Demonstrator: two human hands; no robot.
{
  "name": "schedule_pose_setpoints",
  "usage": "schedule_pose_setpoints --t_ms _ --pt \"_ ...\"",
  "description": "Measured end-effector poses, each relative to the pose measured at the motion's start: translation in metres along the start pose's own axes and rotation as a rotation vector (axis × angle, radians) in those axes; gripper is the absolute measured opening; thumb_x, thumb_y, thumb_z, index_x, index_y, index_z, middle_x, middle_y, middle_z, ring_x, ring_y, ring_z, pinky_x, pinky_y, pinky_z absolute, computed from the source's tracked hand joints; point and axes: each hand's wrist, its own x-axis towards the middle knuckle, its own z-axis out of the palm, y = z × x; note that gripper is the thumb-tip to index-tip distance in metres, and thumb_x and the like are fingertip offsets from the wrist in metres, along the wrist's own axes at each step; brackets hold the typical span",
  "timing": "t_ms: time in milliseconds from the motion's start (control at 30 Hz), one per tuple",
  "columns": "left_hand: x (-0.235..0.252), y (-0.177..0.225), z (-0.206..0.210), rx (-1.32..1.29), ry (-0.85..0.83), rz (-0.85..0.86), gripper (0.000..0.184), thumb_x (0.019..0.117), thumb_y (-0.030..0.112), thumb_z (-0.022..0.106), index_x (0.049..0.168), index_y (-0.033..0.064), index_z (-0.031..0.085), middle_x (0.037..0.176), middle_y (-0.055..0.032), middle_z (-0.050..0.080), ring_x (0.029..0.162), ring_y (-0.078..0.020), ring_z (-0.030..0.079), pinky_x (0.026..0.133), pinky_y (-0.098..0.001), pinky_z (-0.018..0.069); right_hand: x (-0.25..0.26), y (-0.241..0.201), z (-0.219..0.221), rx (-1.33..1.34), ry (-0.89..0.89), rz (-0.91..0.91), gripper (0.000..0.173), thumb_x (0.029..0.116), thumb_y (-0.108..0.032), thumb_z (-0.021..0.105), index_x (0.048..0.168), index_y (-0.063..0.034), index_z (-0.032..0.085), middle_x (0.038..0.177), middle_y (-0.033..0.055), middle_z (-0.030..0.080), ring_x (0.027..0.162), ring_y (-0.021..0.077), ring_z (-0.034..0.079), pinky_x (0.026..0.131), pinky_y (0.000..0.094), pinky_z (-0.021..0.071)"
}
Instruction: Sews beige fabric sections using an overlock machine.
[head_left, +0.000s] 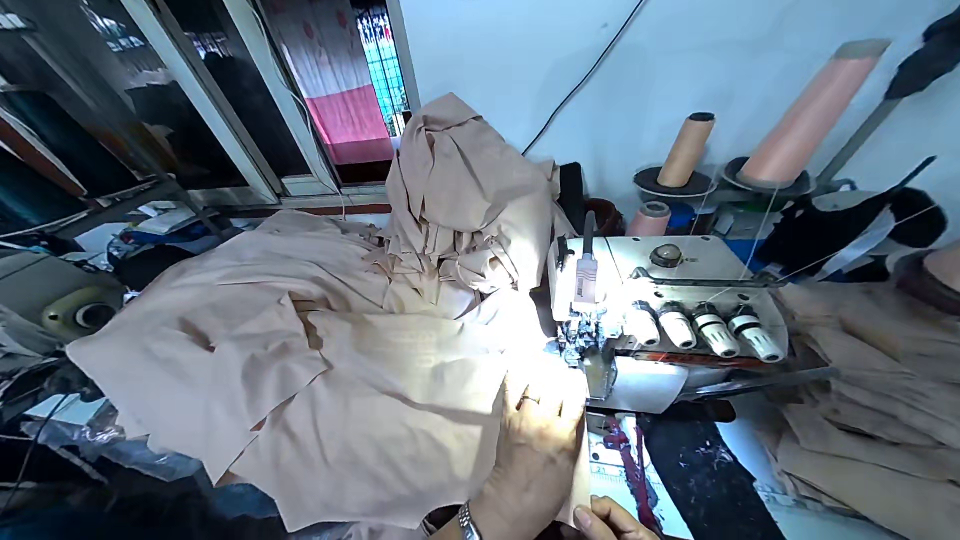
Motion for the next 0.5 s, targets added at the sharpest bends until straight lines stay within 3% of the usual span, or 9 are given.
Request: schedule_pose_setpoints --t_ms 100,200,300,367,433,500 --pt "0.006 -0.006 -0.002 -0.055 -0.024 0.003 0.037 0.0942 0.009 0.057 0.124 0.0203 0.075 0.125 -0.0040 0.073 0.110 -0.0256 0.070 0.092 -0.0494 0.0529 0.004 -0.003 0.002 0.009 0.008 0.000 0.020 0.0974 0.004 0.056 0.090 -0.0103 0.069 0.080 -0.0036 0.074 0.069 0.0090 0.072 0.068 0.0289 0.0629" --pt "0.015 -0.017 -0.010 -0.200 -0.159 -0.051 0.031 0.0928 0.007 0.058 0.118 0.0098 0.076 0.105 -0.0097 0.075 0.101 -0.0284 0.071 0.095 -0.0496 0.0543 0.012 -0.011 0.009 0.011 0.054 0.000 0.021 0.0963 0.006 0.056 0.088 -0.0088 0.068 0.077 -0.0028 0.073 0.067 0.0090 0.071 0.067 0.0287 0.0628" --pt "0.037 -0.034 -0.024 -0.346 -0.431 -0.230 0.033 0.0986 0.010 0.055 0.126 -0.0031 0.066 0.121 -0.0197 0.069 0.118 -0.0312 0.064 0.105 -0.0459 0.0482 0.031 -0.022 0.021 0.004 0.143 -0.004 0.020 0.0950 0.007 0.054 0.087 -0.0060 0.066 0.075 -0.0012 0.073 0.065 0.0098 0.071 0.064 0.0277 0.0628" --pt "0.052 -0.046 -0.020 -0.460 -0.444 -0.314 0.038 0.1025 0.018 0.055 0.138 0.0059 0.060 0.127 -0.0130 0.067 0.119 -0.0234 0.063 0.103 -0.0428 0.0502 0.048 -0.025 0.028 0.040 0.174 -0.042 0.019 0.0950 0.006 0.053 0.085 -0.0030 0.066 0.074 0.0017 0.071 0.062 0.0109 0.070 0.062 0.0272 0.0623" --pt "0.065 -0.055 -0.012 -0.451 -0.384 -0.247 0.036 0.1032 0.019 0.054 0.136 0.0052 0.060 0.123 -0.0147 0.068 0.113 -0.0264 0.066 0.099 -0.0456 0.0520 0.067 -0.029 0.034 0.057 0.212 -0.071 0.019 0.0948 0.005 0.053 0.084 -0.0022 0.066 0.071 0.0025 0.071 0.060 0.0105 0.070 0.058 0.0255 0.0616" --pt "0.077 -0.061 -0.009 -0.384 -0.367 -0.166 0.037 0.1039 0.017 0.053 0.137 0.0009 0.058 0.129 -0.0197 0.064 0.117 -0.0323 0.064 0.102 -0.0478 0.0499 0.085 -0.034 0.040 0.025 0.279 -0.064 0.022 0.0964 0.006 0.052 0.080 -0.0021 0.064 0.066 0.0021 0.069 0.056 0.0095 0.068 0.054 0.0233 0.0599"
